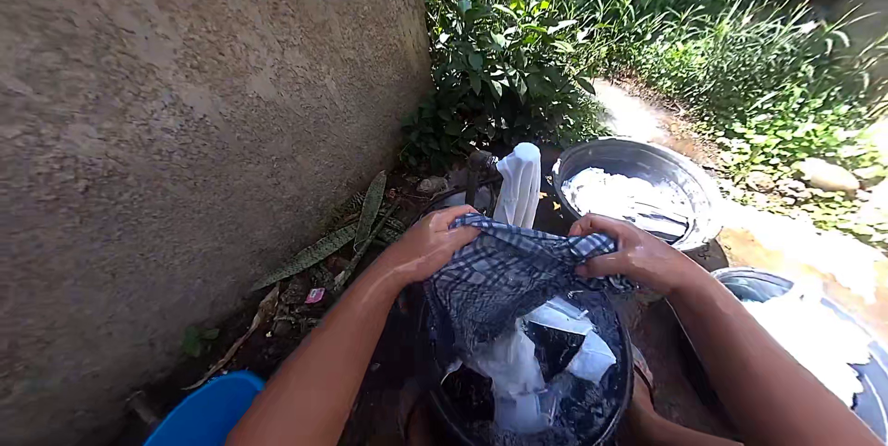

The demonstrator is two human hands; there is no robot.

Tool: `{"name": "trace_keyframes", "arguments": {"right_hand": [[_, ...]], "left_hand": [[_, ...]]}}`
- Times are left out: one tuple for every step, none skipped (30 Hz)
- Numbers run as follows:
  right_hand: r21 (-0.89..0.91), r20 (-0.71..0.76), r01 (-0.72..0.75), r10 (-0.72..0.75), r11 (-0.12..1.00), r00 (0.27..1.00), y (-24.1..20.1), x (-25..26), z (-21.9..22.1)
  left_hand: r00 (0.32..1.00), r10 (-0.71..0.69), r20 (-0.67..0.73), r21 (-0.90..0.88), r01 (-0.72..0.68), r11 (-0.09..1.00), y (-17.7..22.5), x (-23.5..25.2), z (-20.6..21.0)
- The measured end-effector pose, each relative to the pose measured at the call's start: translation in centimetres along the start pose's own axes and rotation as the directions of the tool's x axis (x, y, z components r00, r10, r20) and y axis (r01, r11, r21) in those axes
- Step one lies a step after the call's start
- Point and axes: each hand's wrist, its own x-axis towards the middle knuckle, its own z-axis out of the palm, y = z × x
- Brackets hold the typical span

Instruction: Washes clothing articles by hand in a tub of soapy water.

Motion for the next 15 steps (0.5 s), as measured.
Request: {"name": "trace_keyframes", "arguments": {"right_hand": [[-0.074,-0.013,0.028,-0.029,0.997,1.000,-1.3,-0.3,-0.7],[-0.173,-0.007,0.039,-0.041,0.984,0.999,-2.6,-0.7,-1.3],[-0.285,0.009,0.048,-0.047,0.957,0.999,-3.8,-1.0,-1.9],[-0.391,0.012,0.059,-0.059,0.918,0.998,-4.6,-1.2,-2.4],[-0.485,-0.001,0.088,-0.101,0.870,0.995,-5.1,-1.3,-2.7],[-0.566,-0.029,0.117,-0.161,0.816,0.986,-5.3,-1.3,-3.0],[-0.625,-0.082,0.130,-0.230,0.770,0.970,-5.0,-1.1,-3.1],[-0.647,-0.153,0.115,-0.276,0.753,0.949,-4.4,-0.9,-3.1],[-0.617,-0.235,0.074,-0.274,0.783,0.933,-3.5,-0.5,-3.0],[-0.521,-0.310,0.030,-0.222,0.853,0.925,-2.1,-0.2,-2.7],[-0.320,-0.347,-0.019,-0.099,0.947,0.933,-0.6,-0.1,-2.5],[-0.043,-0.321,-0.050,0.034,0.998,0.946,1.2,-0.2,-2.5],[0.240,-0.264,-0.053,0.118,0.969,0.957,3.0,-0.4,-2.5],[0.455,-0.201,-0.044,0.150,0.889,0.968,4.8,-0.8,-2.8],[0.620,-0.144,-0.027,0.148,0.784,0.978,6.5,-1.4,-3.2]], "left_hand": [[0.998,0.061,-0.030,0.033,-0.060,0.998,2.1,-0.2,-1.0],[0.993,0.107,-0.046,0.054,-0.104,0.993,4.2,-0.3,-1.9],[0.989,0.133,-0.058,0.059,-0.130,0.990,6.2,-0.3,-2.6],[0.987,0.149,-0.062,0.040,-0.147,0.988,7.9,-0.5,-3.2],[0.984,0.162,-0.069,0.009,-0.162,0.987,9.4,-0.6,-3.6],[0.982,0.171,-0.082,-0.034,-0.174,0.984,10.6,-0.8,-3.8],[0.981,0.158,-0.110,-0.089,-0.169,0.982,11.8,-1.0,-4.0],[0.979,0.128,-0.159,-0.161,-0.154,0.975,12.8,-1.4,-4.1],[0.970,0.101,-0.220,-0.240,-0.154,0.959,13.7,-1.6,-4.4],[0.960,0.098,-0.262,-0.321,-0.183,0.929,14.2,-1.8,-4.9],[0.954,0.122,-0.272,-0.387,-0.225,0.894,14.4,-1.9,-5.4],[0.952,0.137,-0.272,-0.437,-0.249,0.864,14.1,-1.7,-5.9],[0.956,0.120,-0.266,-0.471,-0.238,0.849,13.6,-1.5,-6.1],[0.967,0.066,-0.244,-0.501,-0.185,0.846,12.6,-1.1,-6.3],[0.974,-0.028,-0.224,-0.522,-0.095,0.848,11.2,-0.7,-6.1]]}}
